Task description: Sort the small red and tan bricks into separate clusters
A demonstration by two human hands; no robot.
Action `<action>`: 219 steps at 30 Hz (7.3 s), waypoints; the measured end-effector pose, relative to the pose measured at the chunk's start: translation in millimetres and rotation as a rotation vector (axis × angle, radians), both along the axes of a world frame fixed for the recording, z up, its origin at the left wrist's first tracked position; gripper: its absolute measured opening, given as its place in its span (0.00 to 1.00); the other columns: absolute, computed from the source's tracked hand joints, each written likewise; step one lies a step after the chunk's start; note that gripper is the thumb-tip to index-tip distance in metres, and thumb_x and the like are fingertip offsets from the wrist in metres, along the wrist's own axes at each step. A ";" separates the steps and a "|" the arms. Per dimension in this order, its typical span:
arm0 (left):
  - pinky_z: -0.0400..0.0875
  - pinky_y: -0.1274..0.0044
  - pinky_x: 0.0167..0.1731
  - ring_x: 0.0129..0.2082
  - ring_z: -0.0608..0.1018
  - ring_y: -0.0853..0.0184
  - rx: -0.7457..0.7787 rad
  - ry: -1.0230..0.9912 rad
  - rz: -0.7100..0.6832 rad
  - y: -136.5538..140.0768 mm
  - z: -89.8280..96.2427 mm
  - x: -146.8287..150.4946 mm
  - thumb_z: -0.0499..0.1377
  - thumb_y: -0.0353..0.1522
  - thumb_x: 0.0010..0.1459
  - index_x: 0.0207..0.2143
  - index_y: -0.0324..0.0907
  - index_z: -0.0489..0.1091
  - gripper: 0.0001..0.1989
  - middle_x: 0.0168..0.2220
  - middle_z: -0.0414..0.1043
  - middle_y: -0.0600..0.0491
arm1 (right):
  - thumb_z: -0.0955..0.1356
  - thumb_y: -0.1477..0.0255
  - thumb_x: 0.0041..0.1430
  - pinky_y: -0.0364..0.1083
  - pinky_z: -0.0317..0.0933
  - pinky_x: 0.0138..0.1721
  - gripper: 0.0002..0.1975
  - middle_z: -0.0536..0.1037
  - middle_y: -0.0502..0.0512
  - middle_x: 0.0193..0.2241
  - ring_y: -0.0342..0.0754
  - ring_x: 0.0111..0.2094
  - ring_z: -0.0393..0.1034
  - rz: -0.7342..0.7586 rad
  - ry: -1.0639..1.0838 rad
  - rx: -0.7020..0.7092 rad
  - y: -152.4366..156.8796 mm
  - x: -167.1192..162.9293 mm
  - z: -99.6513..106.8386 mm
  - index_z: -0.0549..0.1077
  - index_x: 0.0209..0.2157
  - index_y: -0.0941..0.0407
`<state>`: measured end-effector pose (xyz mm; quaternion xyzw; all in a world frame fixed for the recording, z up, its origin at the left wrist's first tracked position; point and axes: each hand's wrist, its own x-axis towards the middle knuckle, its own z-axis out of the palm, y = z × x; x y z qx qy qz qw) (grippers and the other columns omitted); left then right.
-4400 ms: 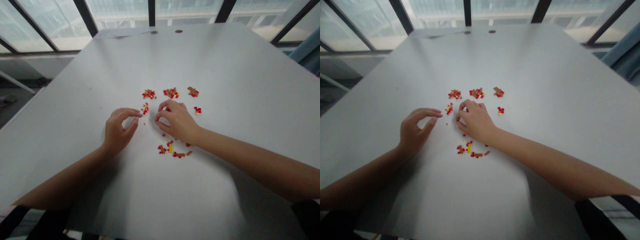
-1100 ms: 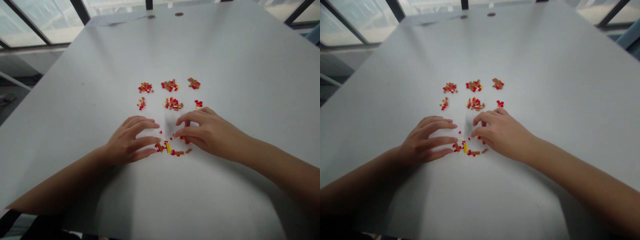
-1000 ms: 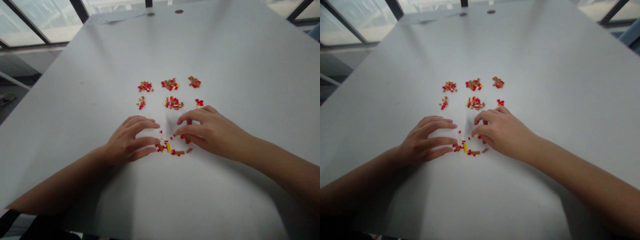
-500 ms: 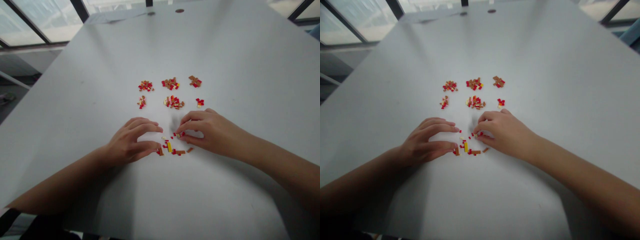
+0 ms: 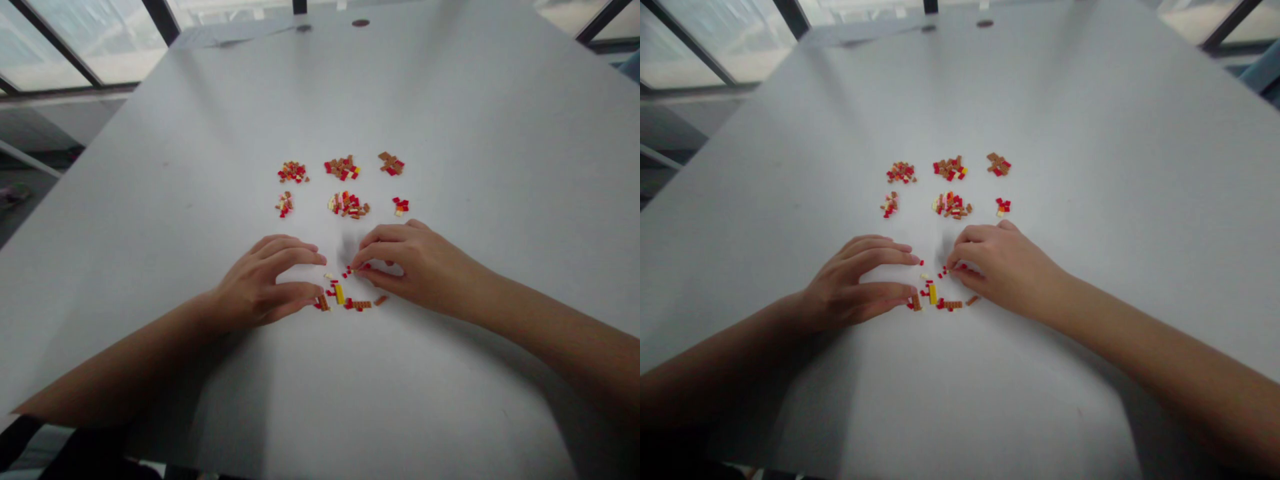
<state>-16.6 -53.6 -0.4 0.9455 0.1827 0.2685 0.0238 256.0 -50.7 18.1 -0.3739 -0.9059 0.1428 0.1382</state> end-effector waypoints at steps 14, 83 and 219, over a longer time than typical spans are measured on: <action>0.72 0.68 0.54 0.52 0.78 0.63 -0.008 -0.010 -0.011 -0.2 -1.0 0.2 0.64 0.33 0.62 0.41 0.49 0.72 0.05 0.50 0.77 0.51 | 0.64 0.72 0.67 0.51 0.56 0.40 0.11 0.84 0.54 0.37 0.49 0.37 0.75 0.055 0.022 0.002 -2.4 -3.2 -2.2 0.80 0.37 0.53; 0.70 0.66 0.51 0.44 0.80 0.62 -0.195 -0.250 0.630 1.1 5.6 -32.1 0.61 0.29 0.58 0.38 0.44 0.78 0.06 0.41 0.80 0.50 | 0.64 0.76 0.63 0.48 0.70 0.43 0.15 0.85 0.52 0.38 0.48 0.38 0.79 -0.097 -0.063 0.028 18.3 -79.6 23.5 0.82 0.43 0.53; 0.73 0.64 0.49 0.44 0.80 0.60 -0.169 -0.207 0.693 16.1 -7.7 -1.2 0.64 0.31 0.54 0.30 0.46 0.76 0.01 0.44 0.79 0.51 | 0.66 0.73 0.64 0.54 0.60 0.42 0.09 0.82 0.58 0.39 0.53 0.38 0.76 -0.045 -0.048 0.039 -0.6 -1.5 3.1 0.80 0.39 0.53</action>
